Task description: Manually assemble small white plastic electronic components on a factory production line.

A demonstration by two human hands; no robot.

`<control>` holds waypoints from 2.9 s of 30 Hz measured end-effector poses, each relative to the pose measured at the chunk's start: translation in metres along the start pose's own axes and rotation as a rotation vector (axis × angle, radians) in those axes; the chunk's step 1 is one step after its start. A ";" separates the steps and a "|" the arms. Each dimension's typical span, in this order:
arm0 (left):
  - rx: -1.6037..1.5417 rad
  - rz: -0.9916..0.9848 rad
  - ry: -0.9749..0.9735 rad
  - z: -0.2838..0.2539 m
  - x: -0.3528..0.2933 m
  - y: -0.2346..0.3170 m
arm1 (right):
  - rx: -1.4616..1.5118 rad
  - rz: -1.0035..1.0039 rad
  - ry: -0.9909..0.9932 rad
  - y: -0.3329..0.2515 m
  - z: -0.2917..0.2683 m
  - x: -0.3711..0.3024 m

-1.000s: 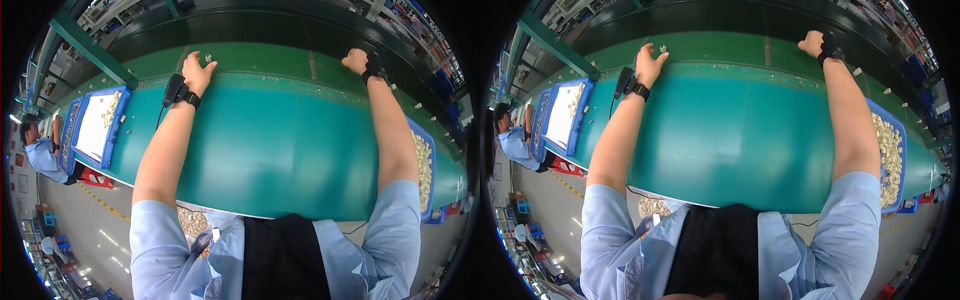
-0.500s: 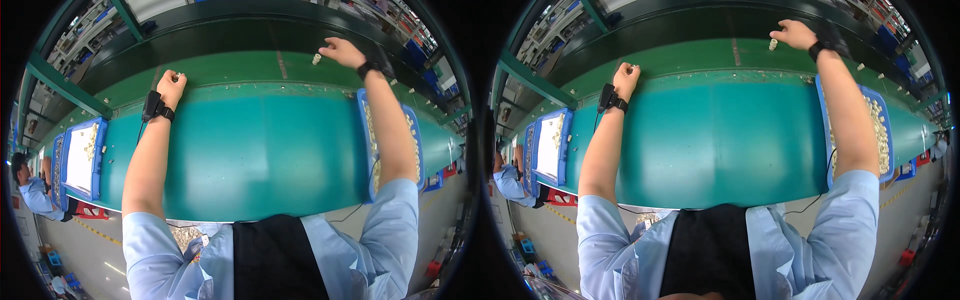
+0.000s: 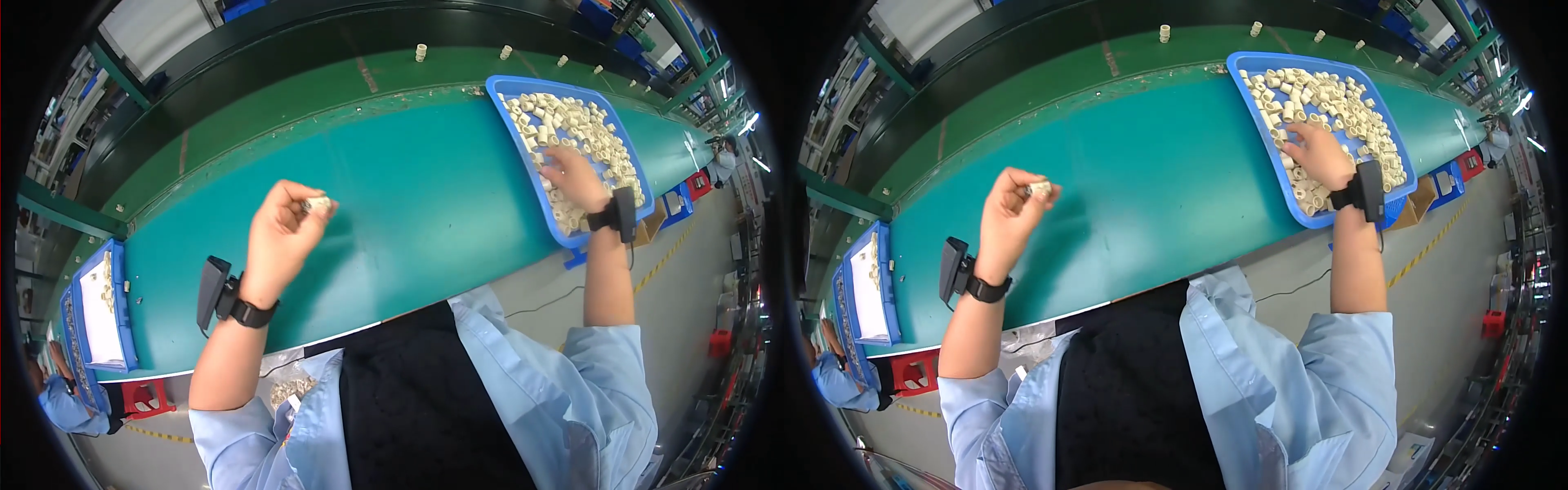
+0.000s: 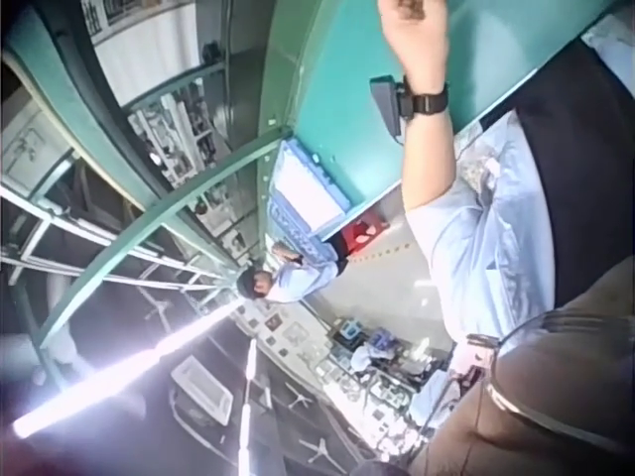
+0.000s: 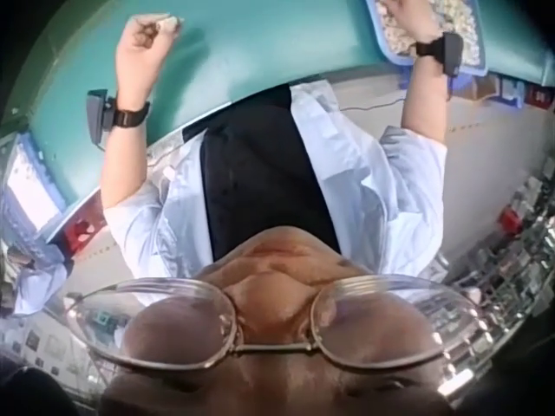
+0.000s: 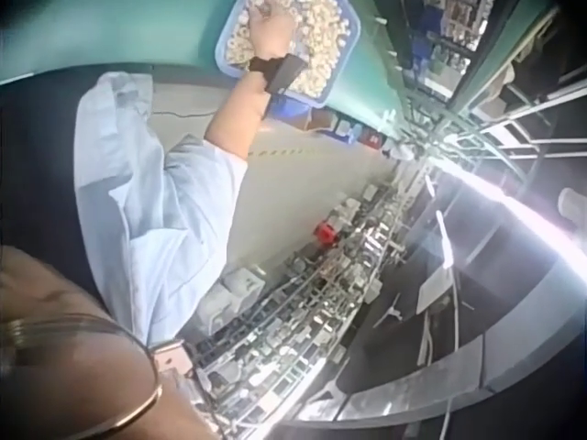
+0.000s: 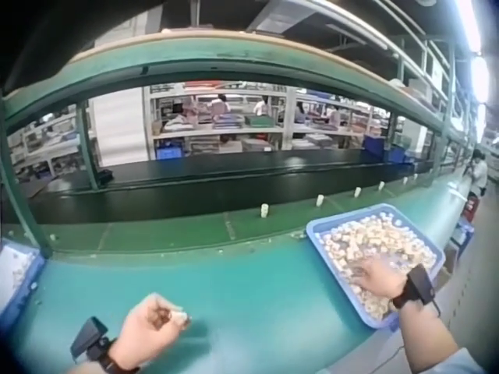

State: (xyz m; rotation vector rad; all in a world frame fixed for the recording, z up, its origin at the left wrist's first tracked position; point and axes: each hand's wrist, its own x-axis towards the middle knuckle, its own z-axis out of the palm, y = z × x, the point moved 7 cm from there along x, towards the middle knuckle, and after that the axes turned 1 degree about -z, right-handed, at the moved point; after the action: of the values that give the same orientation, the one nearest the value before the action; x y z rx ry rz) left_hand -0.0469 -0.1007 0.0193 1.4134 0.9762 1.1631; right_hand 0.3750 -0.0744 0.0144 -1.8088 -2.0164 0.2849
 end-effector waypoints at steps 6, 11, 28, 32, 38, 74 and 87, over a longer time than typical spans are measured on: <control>0.065 -0.113 -0.074 0.040 -0.034 -0.004 | 0.160 0.204 -0.130 0.013 0.014 0.012; 0.083 -0.101 -0.024 0.050 -0.047 -0.007 | 0.068 0.075 -0.118 0.023 0.015 0.010; 0.264 0.106 0.057 0.064 -0.062 0.015 | 1.131 -0.157 -0.220 -0.177 0.032 -0.062; 0.197 0.114 0.127 0.058 -0.066 0.015 | 1.388 -0.105 -0.473 -0.196 0.071 -0.066; 0.293 0.276 0.146 0.053 -0.070 0.019 | 1.350 -0.211 -0.414 -0.227 0.078 -0.065; 0.338 0.548 0.096 0.046 -0.075 0.025 | 0.597 -0.667 -0.184 -0.254 0.068 -0.070; 0.337 0.587 -0.048 0.048 -0.069 0.030 | 0.771 -0.547 -0.373 -0.257 0.079 -0.057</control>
State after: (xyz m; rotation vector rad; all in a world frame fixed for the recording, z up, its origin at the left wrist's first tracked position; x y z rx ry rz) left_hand -0.0148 -0.1820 0.0376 2.0801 0.7639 1.4159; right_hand 0.1133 -0.1552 0.0415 -0.7442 -2.1096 1.1007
